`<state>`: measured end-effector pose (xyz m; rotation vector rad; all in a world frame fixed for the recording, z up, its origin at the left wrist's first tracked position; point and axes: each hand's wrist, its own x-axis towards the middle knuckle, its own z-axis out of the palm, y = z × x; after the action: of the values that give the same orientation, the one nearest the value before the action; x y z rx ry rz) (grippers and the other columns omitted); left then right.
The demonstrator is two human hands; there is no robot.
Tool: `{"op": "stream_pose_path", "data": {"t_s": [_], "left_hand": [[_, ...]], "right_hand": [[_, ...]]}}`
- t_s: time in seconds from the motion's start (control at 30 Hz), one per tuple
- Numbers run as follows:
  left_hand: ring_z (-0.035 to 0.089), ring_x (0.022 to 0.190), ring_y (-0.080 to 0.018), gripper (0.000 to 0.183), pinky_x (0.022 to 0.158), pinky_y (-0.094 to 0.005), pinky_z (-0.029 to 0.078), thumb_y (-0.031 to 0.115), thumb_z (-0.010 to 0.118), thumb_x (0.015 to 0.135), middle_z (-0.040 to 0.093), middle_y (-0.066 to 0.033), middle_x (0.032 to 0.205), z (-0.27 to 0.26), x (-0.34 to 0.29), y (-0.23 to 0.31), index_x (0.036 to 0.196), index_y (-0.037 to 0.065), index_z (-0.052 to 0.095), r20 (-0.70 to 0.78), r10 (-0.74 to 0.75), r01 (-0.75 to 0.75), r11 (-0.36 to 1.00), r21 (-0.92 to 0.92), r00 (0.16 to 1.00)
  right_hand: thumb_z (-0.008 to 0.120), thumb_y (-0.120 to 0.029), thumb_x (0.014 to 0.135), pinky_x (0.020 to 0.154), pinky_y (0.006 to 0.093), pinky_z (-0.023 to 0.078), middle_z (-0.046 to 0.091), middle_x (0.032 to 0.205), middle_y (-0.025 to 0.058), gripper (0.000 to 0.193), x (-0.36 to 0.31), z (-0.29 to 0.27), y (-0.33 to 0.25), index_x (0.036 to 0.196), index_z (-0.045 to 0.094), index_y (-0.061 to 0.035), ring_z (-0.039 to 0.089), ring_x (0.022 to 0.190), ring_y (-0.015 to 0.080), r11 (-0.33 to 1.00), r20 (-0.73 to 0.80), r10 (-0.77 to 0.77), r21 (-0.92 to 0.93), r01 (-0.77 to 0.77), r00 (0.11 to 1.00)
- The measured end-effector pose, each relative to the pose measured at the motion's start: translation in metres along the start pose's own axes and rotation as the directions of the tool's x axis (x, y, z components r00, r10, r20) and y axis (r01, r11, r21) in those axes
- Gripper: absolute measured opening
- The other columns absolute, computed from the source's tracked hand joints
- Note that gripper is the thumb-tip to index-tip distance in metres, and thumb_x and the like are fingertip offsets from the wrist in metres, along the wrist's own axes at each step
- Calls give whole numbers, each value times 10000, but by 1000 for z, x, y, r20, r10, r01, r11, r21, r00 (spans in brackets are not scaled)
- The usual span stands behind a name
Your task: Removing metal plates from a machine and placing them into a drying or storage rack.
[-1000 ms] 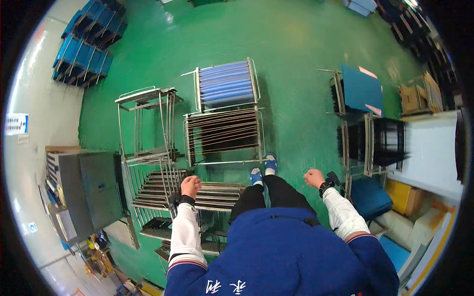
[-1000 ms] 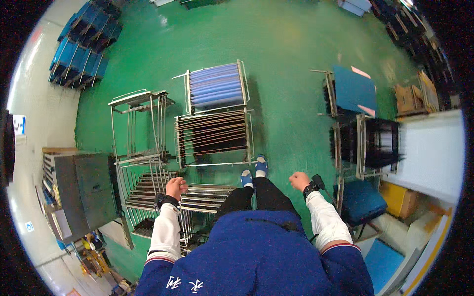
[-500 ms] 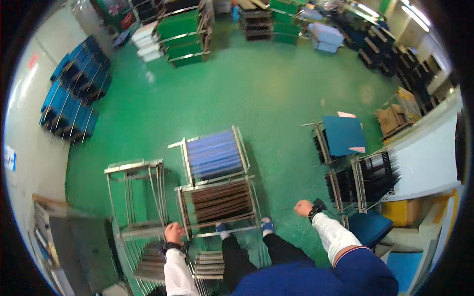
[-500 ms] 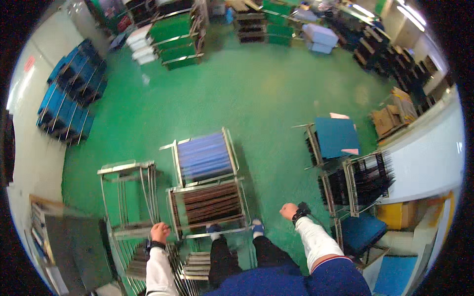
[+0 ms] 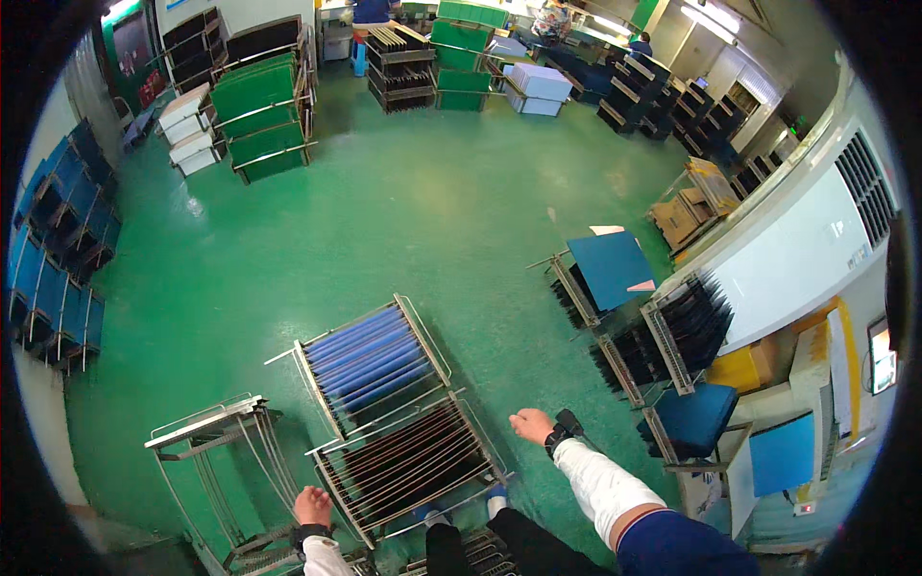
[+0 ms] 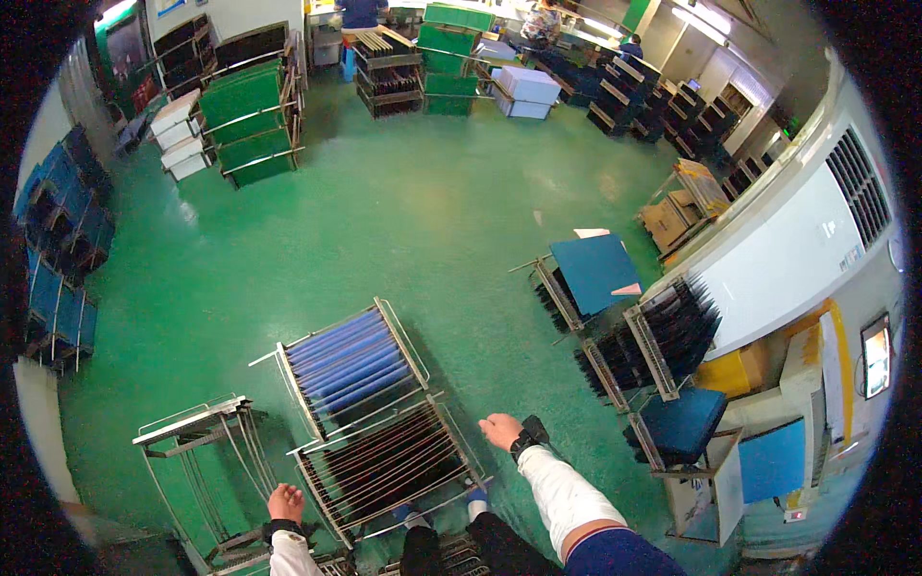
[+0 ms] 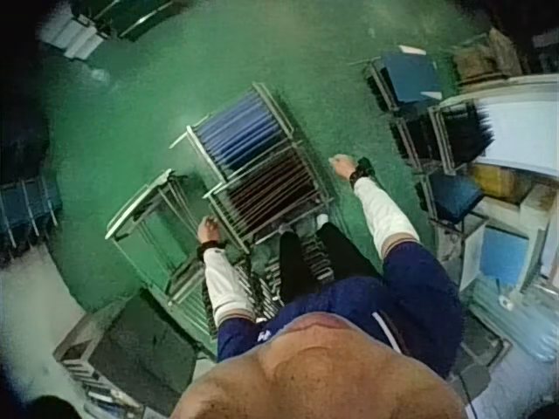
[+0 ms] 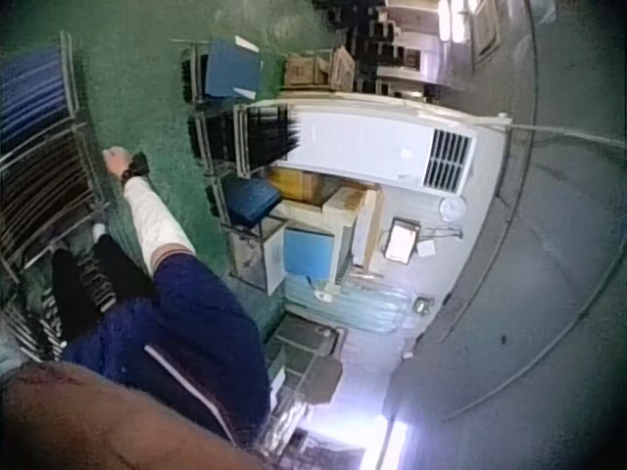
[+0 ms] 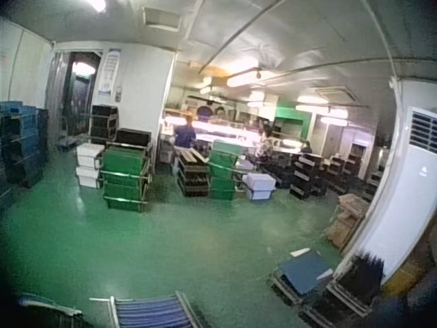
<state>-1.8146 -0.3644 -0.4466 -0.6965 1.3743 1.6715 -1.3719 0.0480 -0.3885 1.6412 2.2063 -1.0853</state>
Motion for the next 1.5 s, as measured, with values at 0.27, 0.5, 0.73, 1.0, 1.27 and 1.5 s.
{"op": "stream_pose_path", "data": {"t_s": [0.27,0.5,0.73,1.0,1.27,1.5], "left_hand": [[564,683,-203,175,567,-334,446,302,580,967,564,-18,844,-61,81,-42,1003,137,536,-87,100,-95,993,63,991],[403,1322,-327,772,1008,-547,380,573,618,896,442,-138,1438,-126,147,-137,1455,84,408,-522,136,154,867,474,842],[376,1368,-292,823,1116,-462,288,643,518,921,389,-106,1517,-80,166,-160,1484,59,380,-663,122,235,875,423,739],[197,1467,-334,1012,1133,-604,199,808,448,834,195,-96,1612,-145,194,-167,1573,171,184,-484,179,76,884,461,857],[510,727,-155,832,634,-364,467,755,540,838,575,-55,1005,-167,210,-150,1370,116,492,-473,35,193,885,424,880],[385,562,-25,289,520,-217,299,417,627,952,502,63,717,-101,161,-147,880,139,591,-450,158,-38,963,265,879]], "right_hand": [[611,-371,930,611,320,508,700,781,92,381,56,87,21,844,682,-7,648,652,146,813,74,286,509,-283,955],[641,-525,869,907,418,478,683,1072,219,584,70,207,93,1072,687,21,638,1037,362,904,7,277,339,-263,961],[618,-598,860,1106,409,340,461,1429,271,846,103,254,100,1376,481,58,463,1306,380,803,27,398,472,-363,917],[631,-554,889,1040,358,404,592,1304,218,770,127,271,106,1318,533,78,552,1228,290,716,99,320,627,-309,942],[669,-454,912,935,326,444,660,1155,97,573,157,290,129,1215,622,31,584,1045,183,496,162,396,790,-359,904],[641,-501,907,741,334,394,543,783,16,438,142,244,154,897,633,-63,473,759,169,627,96,469,664,-407,878]]}}
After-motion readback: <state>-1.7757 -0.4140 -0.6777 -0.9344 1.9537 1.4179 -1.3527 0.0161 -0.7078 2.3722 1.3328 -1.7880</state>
